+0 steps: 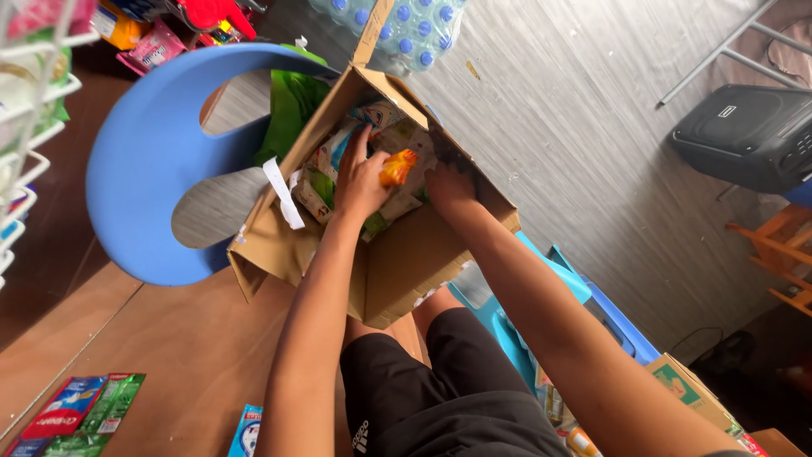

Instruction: Stocking various household products from a cardboard box onto store shelves.

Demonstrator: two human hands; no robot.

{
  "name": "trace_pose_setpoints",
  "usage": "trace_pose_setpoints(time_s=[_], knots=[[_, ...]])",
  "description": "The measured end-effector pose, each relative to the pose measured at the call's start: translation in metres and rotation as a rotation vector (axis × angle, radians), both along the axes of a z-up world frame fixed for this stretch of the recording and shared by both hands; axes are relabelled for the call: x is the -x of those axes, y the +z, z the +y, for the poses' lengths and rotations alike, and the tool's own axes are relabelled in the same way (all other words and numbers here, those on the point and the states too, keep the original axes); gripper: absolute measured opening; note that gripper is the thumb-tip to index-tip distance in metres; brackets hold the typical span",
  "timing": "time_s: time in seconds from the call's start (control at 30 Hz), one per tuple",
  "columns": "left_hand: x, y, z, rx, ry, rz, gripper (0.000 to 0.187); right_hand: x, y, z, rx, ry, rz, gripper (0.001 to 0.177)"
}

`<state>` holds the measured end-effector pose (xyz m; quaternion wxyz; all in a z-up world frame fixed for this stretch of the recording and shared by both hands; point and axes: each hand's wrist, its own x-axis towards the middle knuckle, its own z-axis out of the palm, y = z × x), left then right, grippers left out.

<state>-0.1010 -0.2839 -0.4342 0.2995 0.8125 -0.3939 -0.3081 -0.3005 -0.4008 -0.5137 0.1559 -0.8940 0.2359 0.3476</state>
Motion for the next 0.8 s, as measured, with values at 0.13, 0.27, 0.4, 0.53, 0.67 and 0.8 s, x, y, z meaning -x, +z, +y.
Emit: trace_pose_setpoints(time_s=[0.13,0.27,0.4,0.53,0.67,0.8], knots=[[-0.007,-0.051,-0.03,-0.006,-0.124,-0.092,0.043,-0.011,0.022,-0.005,0.04,0.132,0.094,0.027],[-0.009,-0.048,-0.042,-0.417,-0.305,0.153,0.041,0.005,0.001,0.0,0.024,0.149,0.06,0.031],[-0.003,-0.056,-0.032,-0.489,-0.347,0.215,0.051,0.012,-0.024,0.008,-0.043,0.084,0.165,0.037],[-0.012,-0.067,-0.048,-0.256,-0.117,-0.034,0.065,-0.009,0.002,0.009,-0.107,0.081,0.131,0.035],[-0.023,-0.086,-0.067,-0.173,-0.175,-0.065,0.049,-0.035,0.06,0.002,-0.23,-0.054,0.142,0.036],[-0.018,-0.08,-0.07,-0.328,-0.215,0.02,0.045,-0.035,0.115,-0.005,-0.262,-0.16,-0.057,0.044]])
